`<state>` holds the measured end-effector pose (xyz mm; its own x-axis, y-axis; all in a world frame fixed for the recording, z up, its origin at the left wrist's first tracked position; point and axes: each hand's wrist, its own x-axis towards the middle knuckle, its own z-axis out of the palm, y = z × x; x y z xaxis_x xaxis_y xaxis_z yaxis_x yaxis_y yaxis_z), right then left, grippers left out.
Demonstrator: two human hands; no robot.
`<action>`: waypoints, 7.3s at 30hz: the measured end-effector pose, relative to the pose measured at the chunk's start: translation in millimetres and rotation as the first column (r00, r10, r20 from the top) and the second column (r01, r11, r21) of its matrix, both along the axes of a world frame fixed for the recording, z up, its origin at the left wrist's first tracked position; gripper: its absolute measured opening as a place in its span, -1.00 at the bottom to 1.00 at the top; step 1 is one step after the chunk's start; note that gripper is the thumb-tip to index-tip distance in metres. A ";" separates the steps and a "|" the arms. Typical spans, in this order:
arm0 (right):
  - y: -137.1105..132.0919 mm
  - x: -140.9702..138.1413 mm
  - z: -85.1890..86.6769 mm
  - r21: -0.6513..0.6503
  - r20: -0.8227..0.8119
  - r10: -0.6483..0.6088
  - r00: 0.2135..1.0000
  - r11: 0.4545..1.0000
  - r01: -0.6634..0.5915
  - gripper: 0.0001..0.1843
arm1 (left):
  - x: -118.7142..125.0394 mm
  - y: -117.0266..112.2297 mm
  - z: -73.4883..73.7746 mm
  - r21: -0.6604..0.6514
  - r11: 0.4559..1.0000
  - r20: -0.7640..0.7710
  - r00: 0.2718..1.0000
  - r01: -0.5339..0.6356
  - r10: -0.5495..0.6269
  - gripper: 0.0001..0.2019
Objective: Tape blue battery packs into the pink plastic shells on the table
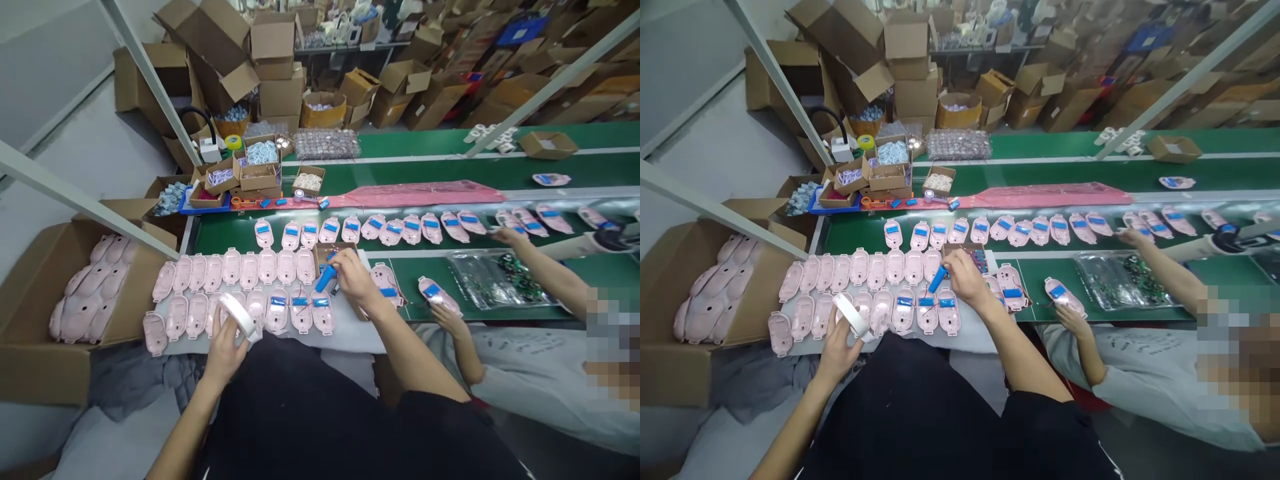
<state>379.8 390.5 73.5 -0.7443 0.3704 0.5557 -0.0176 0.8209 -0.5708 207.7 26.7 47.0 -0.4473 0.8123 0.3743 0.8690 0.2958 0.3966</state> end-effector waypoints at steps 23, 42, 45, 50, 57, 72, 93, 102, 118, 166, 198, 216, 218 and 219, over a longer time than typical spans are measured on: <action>-188.6 63.8 15.8 -0.999 0.031 0.674 0.738 0.014 0.029 -0.37 | -2.6 -7.1 22.8 -0.376 0.878 -0.053 0.939 0.295 -0.339 -0.58; -163.0 5.0 -16.4 -0.314 0.461 -0.039 0.887 0.927 0.204 -0.57 | 25.4 6.3 35.5 -0.357 0.897 0.012 0.962 0.260 -0.274 -0.44; -164.1 7.2 -18.2 -0.428 0.500 0.016 0.866 0.873 0.232 -0.60 | 26.1 5.3 36.9 -0.386 0.887 0.004 0.962 0.253 -0.273 -0.45; -164.8 8.7 -32.4 -0.896 0.211 0.350 0.913 0.442 0.038 -0.48 | 23.2 5.2 36.7 -0.425 0.884 0.032 0.979 0.197 -0.203 -0.45; -197.7 -24.6 -95.6 -0.997 0.076 -0.022 0.997 -0.028 0.075 -0.23 | 17.2 9.8 5.8 -0.476 0.870 0.023 0.991 0.124 -0.129 -0.50; -169.3 -158.6 -213.7 -0.232 0.902 0.198 0.383 0.972 0.042 -0.51 | -56.4 -172.7 -76.0 -0.535 0.823 0.141 0.941 -0.189 0.307 -0.61; -194.8 -199.7 -239.4 -0.083 0.977 0.104 0.184 0.990 -0.116 -0.58 | -43.3 -126.5 -158.0 -0.242 0.964 0.420 0.908 0.115 -0.003 -0.58; -135.4 -160.2 -272.4 -0.287 0.847 0.409 0.340 0.890 -0.354 -0.37 | -52.4 -40.0 -257.6 -0.308 0.809 0.462 0.822 0.501 -0.333 -0.52; -165.3 -141.1 -225.6 -0.361 0.683 0.238 0.691 0.932 0.035 -0.59 | -44.0 -37.0 -206.8 -0.205 0.930 0.336 0.914 0.306 -0.227 -0.51; -136.9 -35.0 -42.5 -0.998 0.042 0.084 0.996 0.048 0.038 -0.47 | -11.2 -1.8 -31.9 -0.315 0.922 0.154 0.971 0.224 -0.183 -0.31; -148.2 -83.0 -130.5 -0.952 0.219 0.783 0.582 0.040 0.305 -0.39 | -19.4 -34.2 -51.0 -0.429 0.867 0.233 0.958 0.253 -0.164 -0.44; -239.0 -226.6 -233.1 -0.657 0.556 0.210 0.804 0.703 0.271 -0.48 | -105.0 -182.4 -131.1 -0.349 0.936 0.286 0.955 0.032 0.074 -0.54; -246.3 -230.8 -241.8 -0.499 0.659 0.263 0.704 0.854 0.148 -0.48 | -119.0 -195.6 -149.1 -0.306 0.950 0.348 0.936 0.063 0.050 -0.54; -248.9 -231.7 -245.7 -0.443 0.692 0.279 0.666 0.892 0.087 -0.47 | -123.4 -199.1 -158.5 -0.275 0.956 0.399 0.917 0.102 0.017 -0.55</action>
<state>148.1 141.6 -172.2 -0.8754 0.3203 -0.3620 0.4821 0.5249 -0.7015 84.3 -172.4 -111.5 -0.4716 0.8787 -0.0739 0.6738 0.4132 0.6125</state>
